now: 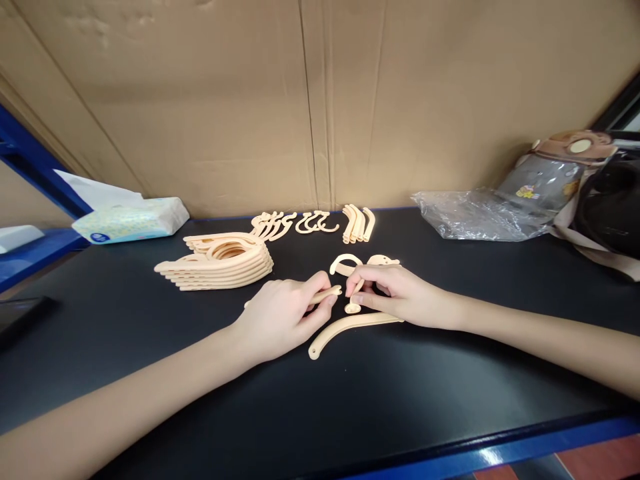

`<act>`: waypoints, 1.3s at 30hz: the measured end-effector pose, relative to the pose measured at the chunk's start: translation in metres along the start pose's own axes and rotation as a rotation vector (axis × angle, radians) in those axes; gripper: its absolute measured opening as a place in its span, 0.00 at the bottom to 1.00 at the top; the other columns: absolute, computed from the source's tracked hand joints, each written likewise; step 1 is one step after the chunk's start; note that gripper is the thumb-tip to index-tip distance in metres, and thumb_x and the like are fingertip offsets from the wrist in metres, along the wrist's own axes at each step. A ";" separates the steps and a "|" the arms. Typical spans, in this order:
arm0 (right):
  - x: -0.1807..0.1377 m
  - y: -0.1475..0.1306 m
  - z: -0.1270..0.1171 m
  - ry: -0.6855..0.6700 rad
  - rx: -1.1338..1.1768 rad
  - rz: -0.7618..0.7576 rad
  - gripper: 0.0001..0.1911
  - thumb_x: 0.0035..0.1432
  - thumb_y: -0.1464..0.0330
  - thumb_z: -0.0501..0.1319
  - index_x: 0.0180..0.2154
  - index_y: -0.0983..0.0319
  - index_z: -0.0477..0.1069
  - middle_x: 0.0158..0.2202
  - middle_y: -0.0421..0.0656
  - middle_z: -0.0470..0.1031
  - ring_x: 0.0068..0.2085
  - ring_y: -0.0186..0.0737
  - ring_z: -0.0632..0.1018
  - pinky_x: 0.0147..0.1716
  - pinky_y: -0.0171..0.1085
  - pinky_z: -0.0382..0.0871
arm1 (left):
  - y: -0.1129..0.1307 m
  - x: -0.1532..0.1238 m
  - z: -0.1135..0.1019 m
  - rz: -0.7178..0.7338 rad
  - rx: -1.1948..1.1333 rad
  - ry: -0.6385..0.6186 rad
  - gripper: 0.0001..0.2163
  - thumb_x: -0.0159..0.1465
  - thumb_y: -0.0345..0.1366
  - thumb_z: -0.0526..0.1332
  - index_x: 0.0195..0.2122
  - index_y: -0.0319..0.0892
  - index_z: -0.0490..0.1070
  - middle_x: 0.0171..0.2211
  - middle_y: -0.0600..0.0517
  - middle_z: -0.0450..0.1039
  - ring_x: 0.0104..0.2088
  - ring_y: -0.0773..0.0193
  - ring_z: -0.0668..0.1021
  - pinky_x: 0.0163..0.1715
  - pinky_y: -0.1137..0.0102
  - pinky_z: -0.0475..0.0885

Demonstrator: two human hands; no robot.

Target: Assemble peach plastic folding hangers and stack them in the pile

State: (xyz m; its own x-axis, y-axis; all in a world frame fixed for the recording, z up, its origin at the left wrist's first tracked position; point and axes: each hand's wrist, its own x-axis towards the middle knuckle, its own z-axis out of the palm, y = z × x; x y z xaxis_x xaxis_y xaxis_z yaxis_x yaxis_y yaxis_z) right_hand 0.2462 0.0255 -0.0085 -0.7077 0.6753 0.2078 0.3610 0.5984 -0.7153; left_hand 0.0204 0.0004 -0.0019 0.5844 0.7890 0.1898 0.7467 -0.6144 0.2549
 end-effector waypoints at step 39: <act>-0.001 0.012 -0.008 0.096 0.585 0.166 0.09 0.55 0.64 0.67 0.39 0.59 0.78 0.33 0.38 0.76 0.31 0.30 0.72 0.31 0.32 0.65 | -0.006 -0.003 0.000 0.228 -0.081 -0.036 0.06 0.71 0.38 0.49 0.43 0.45 0.61 0.26 0.57 0.72 0.22 0.66 0.74 0.23 0.73 0.60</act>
State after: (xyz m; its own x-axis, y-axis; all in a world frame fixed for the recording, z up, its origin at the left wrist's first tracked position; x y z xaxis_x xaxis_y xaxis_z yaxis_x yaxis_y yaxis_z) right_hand 0.2561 0.0356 -0.0124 -0.6028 0.7913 0.1023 0.0491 0.1647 -0.9851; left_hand 0.0143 0.0019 -0.0037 0.7470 0.6282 0.2178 0.5671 -0.7730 0.2845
